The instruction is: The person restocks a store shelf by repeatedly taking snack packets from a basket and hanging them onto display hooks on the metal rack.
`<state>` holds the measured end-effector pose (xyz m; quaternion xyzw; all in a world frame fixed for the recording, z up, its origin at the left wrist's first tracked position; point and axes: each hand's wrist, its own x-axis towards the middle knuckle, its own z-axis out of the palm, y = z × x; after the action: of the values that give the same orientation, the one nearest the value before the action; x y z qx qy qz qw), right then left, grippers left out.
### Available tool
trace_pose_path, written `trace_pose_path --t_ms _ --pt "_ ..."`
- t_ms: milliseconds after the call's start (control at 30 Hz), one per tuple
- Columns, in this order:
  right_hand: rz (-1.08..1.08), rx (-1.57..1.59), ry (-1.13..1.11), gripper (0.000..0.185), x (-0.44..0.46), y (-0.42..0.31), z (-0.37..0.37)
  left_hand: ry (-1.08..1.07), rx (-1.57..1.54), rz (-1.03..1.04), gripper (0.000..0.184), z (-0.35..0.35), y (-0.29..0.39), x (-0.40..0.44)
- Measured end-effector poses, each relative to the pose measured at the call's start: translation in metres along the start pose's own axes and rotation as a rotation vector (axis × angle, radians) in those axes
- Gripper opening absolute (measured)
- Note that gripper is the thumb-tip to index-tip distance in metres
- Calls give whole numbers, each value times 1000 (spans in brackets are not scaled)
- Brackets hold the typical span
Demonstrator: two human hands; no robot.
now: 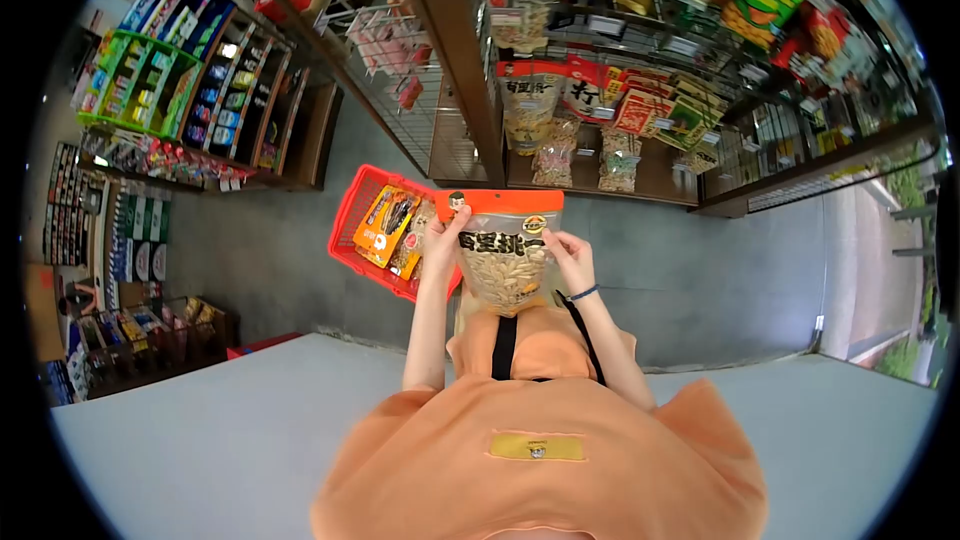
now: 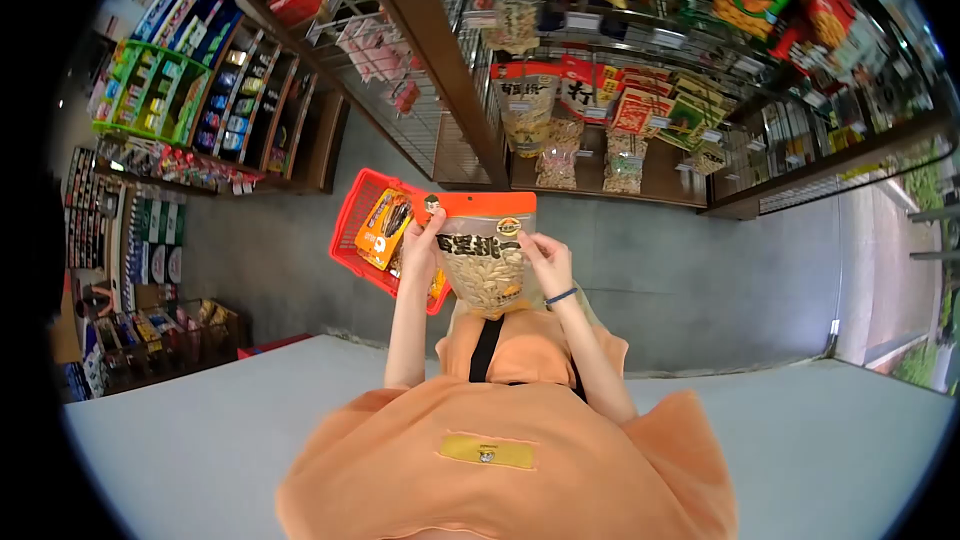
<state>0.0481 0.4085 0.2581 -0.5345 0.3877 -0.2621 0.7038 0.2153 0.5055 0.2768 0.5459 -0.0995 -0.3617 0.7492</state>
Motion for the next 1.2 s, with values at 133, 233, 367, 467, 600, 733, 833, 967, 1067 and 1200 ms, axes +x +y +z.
trace_pose_path --t_ms 133,233,367,467,600,733,833,967,1067,1200 --pt "-92 -37 -85 22 -13 -22 -37 -22 -13 14 12 29 -7 -24" --pt "-305 -177 -18 22 -21 -30 -52 -17 -30 45 12 46 -10 -37" --pt "-263 -175 -66 20 -18 -46 -74 -36 -53 79 13 69 -2 -43" --pt "-300 96 -194 17 -9 -59 -85 -66 -82 60 13 84 2 -43" --pt "-269 242 -221 23 -17 -91 -86 -83 -64 79 16 102 4 -53" --pt "-186 227 -229 27 -7 -90 -90 -77 -70 53 16 110 2 -59" --pt "-140 193 -273 27 -3 -85 -92 -69 -28 17 16 107 -1 -57" --pt "-64 190 -307 21 7 -71 -88 -80 47 19 16 95 -3 -49" --pt "-36 239 -258 19 10 -64 -76 -97 85 -14 16 85 0 -37" --pt "14 285 -159 17 9 -59 -66 -164 111 -56 15 75 -1 -15"
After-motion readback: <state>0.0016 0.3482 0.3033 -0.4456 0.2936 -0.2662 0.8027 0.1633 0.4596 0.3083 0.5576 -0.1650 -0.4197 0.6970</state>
